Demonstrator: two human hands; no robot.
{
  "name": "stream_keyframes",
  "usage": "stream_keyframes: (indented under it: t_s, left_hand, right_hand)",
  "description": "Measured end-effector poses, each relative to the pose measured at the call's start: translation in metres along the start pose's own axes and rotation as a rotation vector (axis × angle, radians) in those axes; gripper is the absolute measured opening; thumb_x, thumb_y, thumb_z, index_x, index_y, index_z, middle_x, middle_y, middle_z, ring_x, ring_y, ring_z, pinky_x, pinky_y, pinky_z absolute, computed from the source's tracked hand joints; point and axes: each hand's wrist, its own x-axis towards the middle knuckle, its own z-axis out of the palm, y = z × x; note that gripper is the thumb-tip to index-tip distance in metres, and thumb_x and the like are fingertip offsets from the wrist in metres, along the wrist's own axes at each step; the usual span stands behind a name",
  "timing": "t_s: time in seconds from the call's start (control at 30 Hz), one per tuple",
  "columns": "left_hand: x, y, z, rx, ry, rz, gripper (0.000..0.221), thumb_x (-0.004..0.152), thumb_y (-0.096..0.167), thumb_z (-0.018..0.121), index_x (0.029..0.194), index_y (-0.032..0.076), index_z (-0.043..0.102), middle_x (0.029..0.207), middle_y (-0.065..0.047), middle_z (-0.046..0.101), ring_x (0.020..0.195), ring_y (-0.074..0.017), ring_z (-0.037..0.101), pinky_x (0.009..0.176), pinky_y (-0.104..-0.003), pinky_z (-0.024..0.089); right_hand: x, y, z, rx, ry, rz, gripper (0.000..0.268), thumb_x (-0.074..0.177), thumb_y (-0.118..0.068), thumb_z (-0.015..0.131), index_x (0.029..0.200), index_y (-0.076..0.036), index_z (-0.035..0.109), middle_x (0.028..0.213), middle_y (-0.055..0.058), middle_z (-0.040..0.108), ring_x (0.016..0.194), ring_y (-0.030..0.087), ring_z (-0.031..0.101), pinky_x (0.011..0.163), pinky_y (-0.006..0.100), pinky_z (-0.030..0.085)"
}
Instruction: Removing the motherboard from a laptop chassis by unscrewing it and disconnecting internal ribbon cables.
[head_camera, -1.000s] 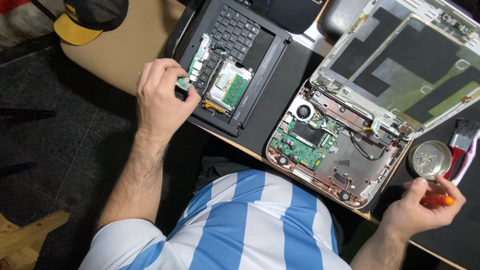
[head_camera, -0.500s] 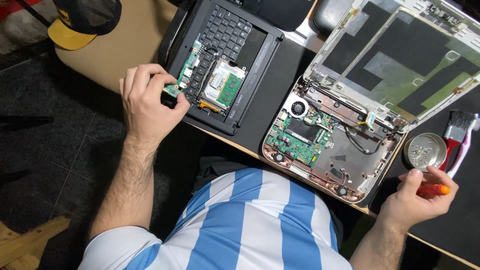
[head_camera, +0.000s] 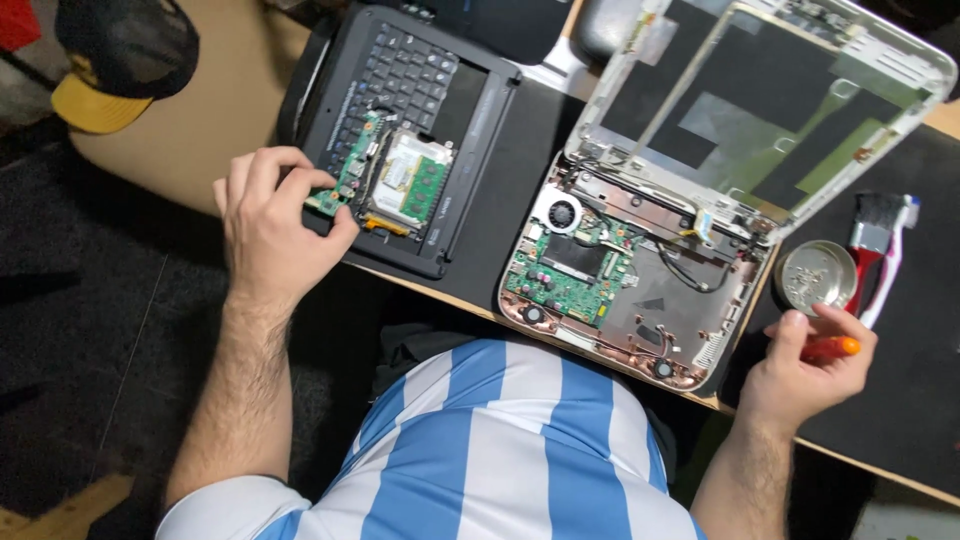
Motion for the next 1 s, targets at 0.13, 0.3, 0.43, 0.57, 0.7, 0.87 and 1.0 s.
stream_keyframes:
  t_s: [0.13,0.3,0.43,0.57,0.7,0.87,1.0]
  left_hand:
    - [-0.001,0.001,0.002,-0.002,-0.007,0.004,0.026,0.097,0.023,0.097,0.120,0.015,0.091,0.137,-0.005,0.074,0.130,-0.0356,0.067,0.100,-0.054,0.049]
    - [0.006,0.020,0.001,-0.017,0.110,0.062,0.023,0.101,0.022,0.104,0.117,0.009,0.093,0.134,-0.010,0.076,0.127,-0.0344,0.065,0.104,-0.050,0.048]
    - [0.013,0.068,0.010,-0.182,0.208,0.164,0.014,0.109,0.014,0.092,0.116,0.004,0.086,0.128,-0.016,0.076,0.122,-0.0400,0.066,0.106,-0.056,0.053]
    - [0.011,0.126,0.034,-0.409,0.229,0.316,0.003,0.105,0.012,0.087,0.109,0.011,0.086,0.116,-0.010,0.079,0.110,-0.0343,0.072,0.102,-0.054,0.052]
    - [0.009,0.171,0.060,-0.584,0.205,0.501,0.012,0.102,0.011,0.091,0.102,0.010,0.079,0.108,-0.008,0.079,0.101,-0.0285,0.071,0.086,-0.047,0.050]
    - [0.014,0.190,0.078,-0.654,0.167,0.521,0.027,0.103,0.010,0.092,0.089,0.009,0.070,0.106,-0.009,0.077,0.101,-0.0304,0.071,0.088,-0.047,0.050]
    - [0.014,0.191,0.087,-0.651,0.101,0.453,0.029,0.109,0.014,0.087,0.089,0.009,0.067,0.109,-0.010,0.073,0.101,-0.0318,0.069,0.086,-0.048,0.047]
  right_hand:
    - [0.001,-0.008,0.001,0.007,0.004,0.010,0.017,0.129,0.009,0.073,0.145,0.003,0.068,0.116,0.019,0.068,0.089,0.023,0.069,0.086,0.034,0.062]
    - [0.002,-0.021,0.003,-0.012,-0.023,0.010,0.021,0.128,0.014,0.075,0.145,0.004,0.068,0.125,0.020,0.070,0.095,0.023,0.069,0.088,0.034,0.067]
    - [0.002,-0.016,0.002,0.003,-0.035,0.010,0.020,0.130,0.012,0.076,0.146,0.003,0.067,0.123,0.019,0.070,0.092,0.023,0.070,0.087,0.035,0.066]
    - [0.002,-0.019,0.002,-0.003,-0.016,0.021,0.019,0.129,0.008,0.078,0.144,0.002,0.070,0.120,0.018,0.072,0.092,0.023,0.073,0.087,0.034,0.066]
    - [0.003,-0.014,0.001,0.018,-0.021,0.031,0.017,0.129,0.005,0.079,0.143,0.001,0.071,0.119,0.016,0.073,0.089,0.022,0.074,0.085,0.033,0.065]
    - [0.003,-0.017,0.000,-0.003,-0.018,0.048,0.017,0.127,0.004,0.079,0.142,0.000,0.072,0.115,0.014,0.073,0.089,0.020,0.075,0.085,0.032,0.064]
    - [0.003,-0.019,0.000,-0.011,-0.027,0.050,0.016,0.127,0.003,0.078,0.142,-0.001,0.072,0.113,0.014,0.072,0.090,0.020,0.075,0.088,0.032,0.064]
